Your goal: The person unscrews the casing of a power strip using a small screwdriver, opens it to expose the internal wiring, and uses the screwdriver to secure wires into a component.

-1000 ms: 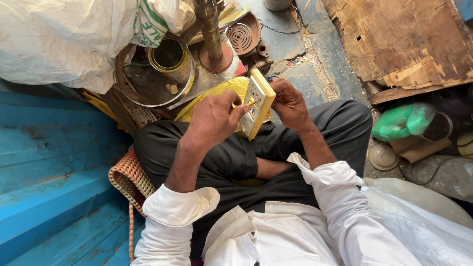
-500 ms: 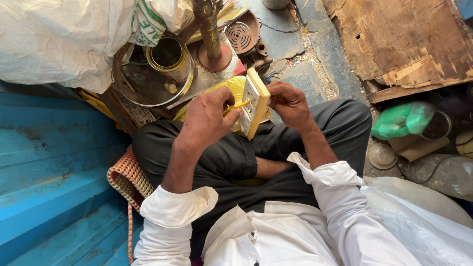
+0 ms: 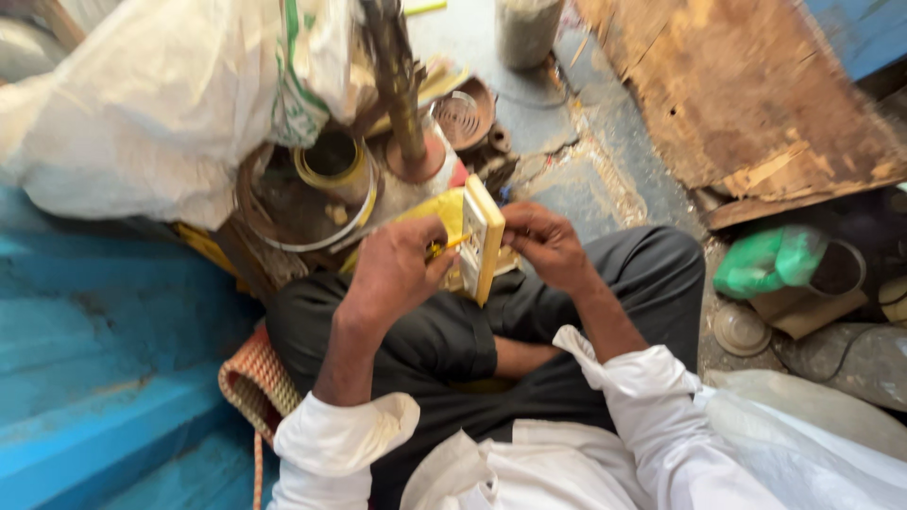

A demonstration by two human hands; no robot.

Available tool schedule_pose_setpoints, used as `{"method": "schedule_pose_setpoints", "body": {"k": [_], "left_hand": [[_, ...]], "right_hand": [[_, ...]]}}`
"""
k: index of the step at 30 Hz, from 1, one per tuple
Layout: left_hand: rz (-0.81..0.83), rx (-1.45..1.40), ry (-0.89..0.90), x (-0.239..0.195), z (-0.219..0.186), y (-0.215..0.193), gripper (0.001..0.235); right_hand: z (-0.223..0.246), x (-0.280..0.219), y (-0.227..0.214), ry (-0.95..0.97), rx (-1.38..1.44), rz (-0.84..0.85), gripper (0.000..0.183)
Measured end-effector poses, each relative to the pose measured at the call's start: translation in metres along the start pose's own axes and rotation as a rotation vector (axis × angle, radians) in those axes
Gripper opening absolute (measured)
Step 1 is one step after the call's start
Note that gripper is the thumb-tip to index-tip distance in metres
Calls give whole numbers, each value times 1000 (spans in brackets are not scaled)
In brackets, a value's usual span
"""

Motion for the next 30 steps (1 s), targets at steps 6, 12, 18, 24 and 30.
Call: {"method": "schedule_pose_setpoints", "body": {"k": [6,12,18,24,30], "left_hand": [[40,7,-50,1,0,5,24],[40,20,-53,0,3,7,26],[34,17,-73,0,7,5,28],[38,-23,-39,3,11,6,28],[13,-140,114,12,24,18,29]], "right_hand": [[-8,0,-8,15,-8,-49,20],[-9,-4,-8,11,-84,-83,22],[-9,-6,2,135,-33,-158,27],[-15,-13,1,156,-3,-307,30],[-44,-13,-25,166,116,-434,30]]}}
Point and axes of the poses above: each hand's wrist, its own x-axis towards the middle knuckle, its own y-axis out of the palm, z = x × y, the point moved 7 cm from there along x, towards the middle knuckle, and after that the axes turned 5 degrees about -z, right-handed, at the moved point
